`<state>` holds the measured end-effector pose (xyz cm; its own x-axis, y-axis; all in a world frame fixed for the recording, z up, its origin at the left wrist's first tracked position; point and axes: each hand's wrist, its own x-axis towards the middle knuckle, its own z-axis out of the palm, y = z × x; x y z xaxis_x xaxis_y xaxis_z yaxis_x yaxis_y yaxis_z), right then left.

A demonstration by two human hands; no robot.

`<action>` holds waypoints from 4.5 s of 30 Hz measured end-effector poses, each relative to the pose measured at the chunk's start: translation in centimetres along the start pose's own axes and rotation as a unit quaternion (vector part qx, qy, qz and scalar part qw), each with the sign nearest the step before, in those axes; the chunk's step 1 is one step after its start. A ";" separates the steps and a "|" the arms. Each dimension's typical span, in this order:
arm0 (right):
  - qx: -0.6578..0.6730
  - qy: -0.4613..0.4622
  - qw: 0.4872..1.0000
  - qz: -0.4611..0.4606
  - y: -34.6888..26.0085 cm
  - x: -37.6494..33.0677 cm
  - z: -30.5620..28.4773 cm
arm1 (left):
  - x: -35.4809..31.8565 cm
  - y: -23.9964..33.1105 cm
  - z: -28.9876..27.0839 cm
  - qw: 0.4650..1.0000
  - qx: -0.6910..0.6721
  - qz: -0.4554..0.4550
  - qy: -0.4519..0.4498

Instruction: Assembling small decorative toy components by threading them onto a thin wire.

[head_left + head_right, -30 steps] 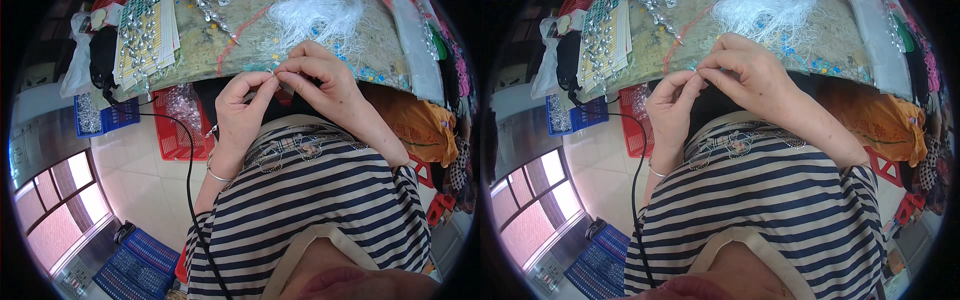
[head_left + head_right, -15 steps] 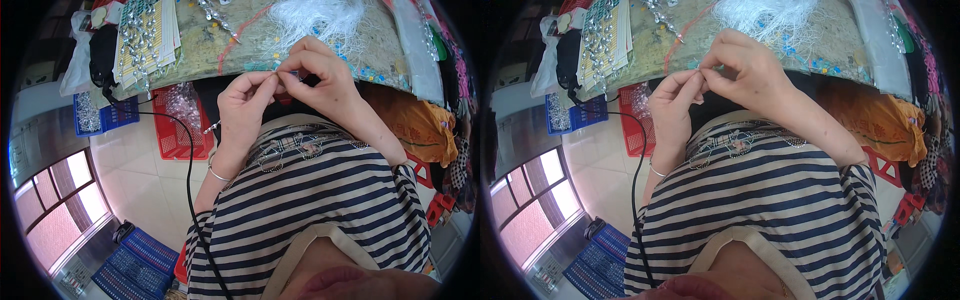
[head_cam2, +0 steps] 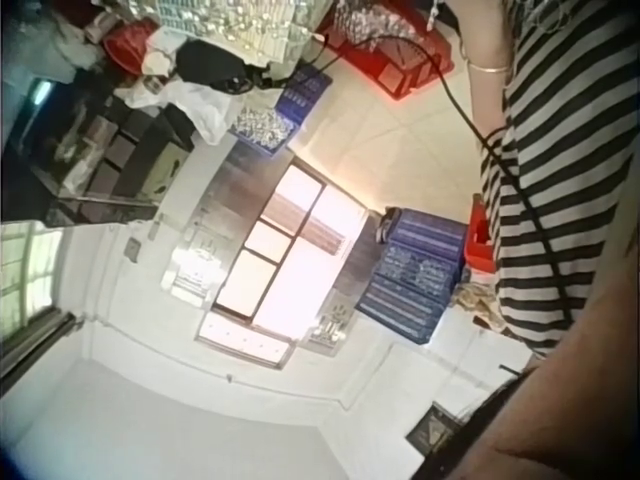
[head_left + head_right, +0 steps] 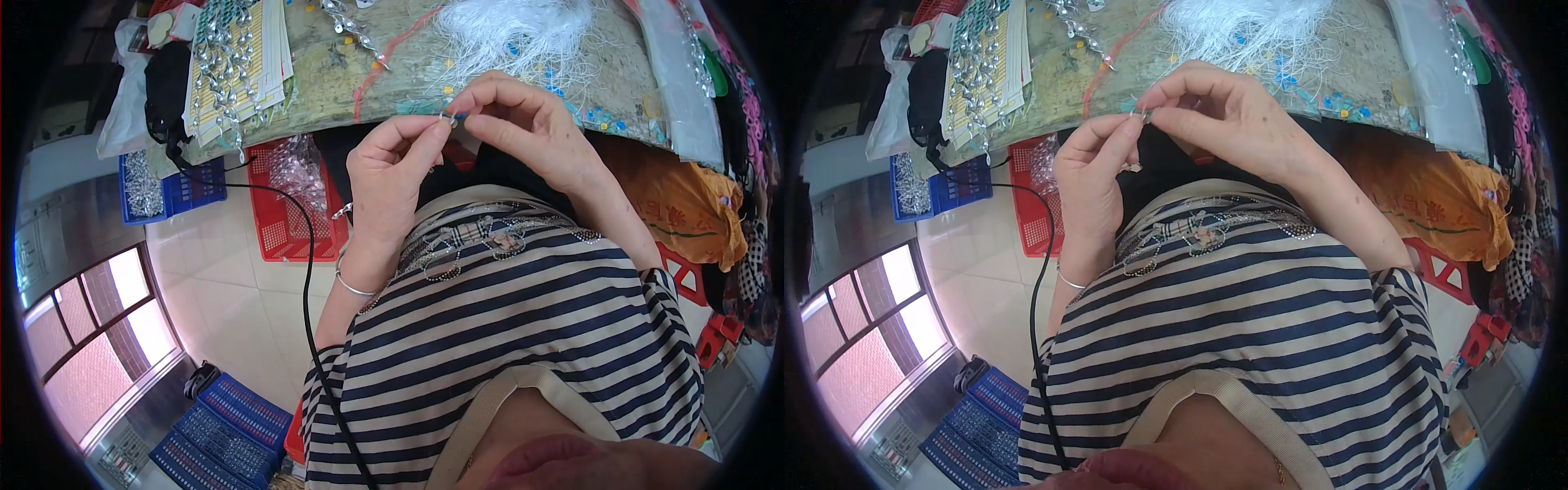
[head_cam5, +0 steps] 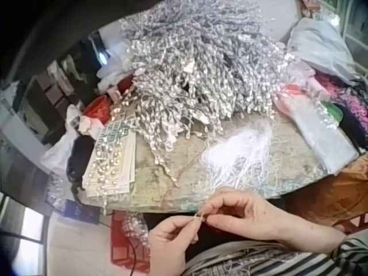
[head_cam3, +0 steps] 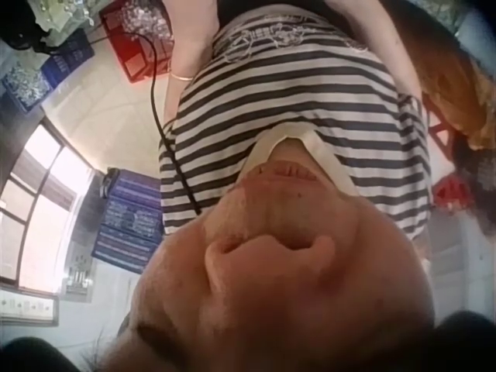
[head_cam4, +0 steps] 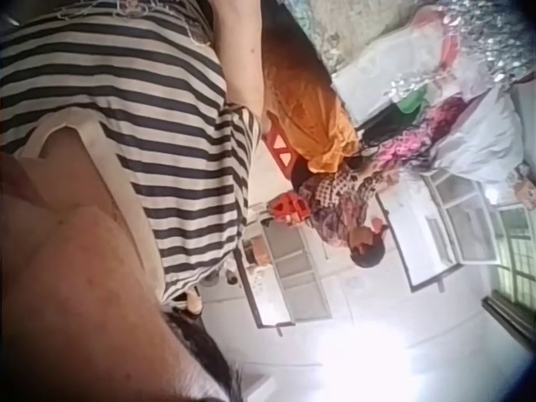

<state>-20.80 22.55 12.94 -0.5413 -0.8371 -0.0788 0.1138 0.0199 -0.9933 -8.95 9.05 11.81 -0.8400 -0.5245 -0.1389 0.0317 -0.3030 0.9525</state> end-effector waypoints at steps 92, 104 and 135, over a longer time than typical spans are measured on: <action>-0.089 -0.091 0.983 0.132 -0.3 7.9 2.7 | 20.2 7.5 -24.9 0.723 0.580 0.118 0.356; -0.134 -0.143 0.970 0.143 -0.5 12.5 4.7 | 22.1 6.9 -28.3 0.714 0.627 0.034 0.309; -0.218 -0.177 0.958 0.061 1.2 34.9 19.3 | 25.6 7.3 -27.9 0.823 0.523 0.076 0.209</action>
<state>-23.50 -17.20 10.66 -0.2207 -0.9455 -0.2396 -0.2432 0.2913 -0.9252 -15.09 -28.77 7.68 -0.6034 -0.7866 0.1310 -0.5471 0.5278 0.6496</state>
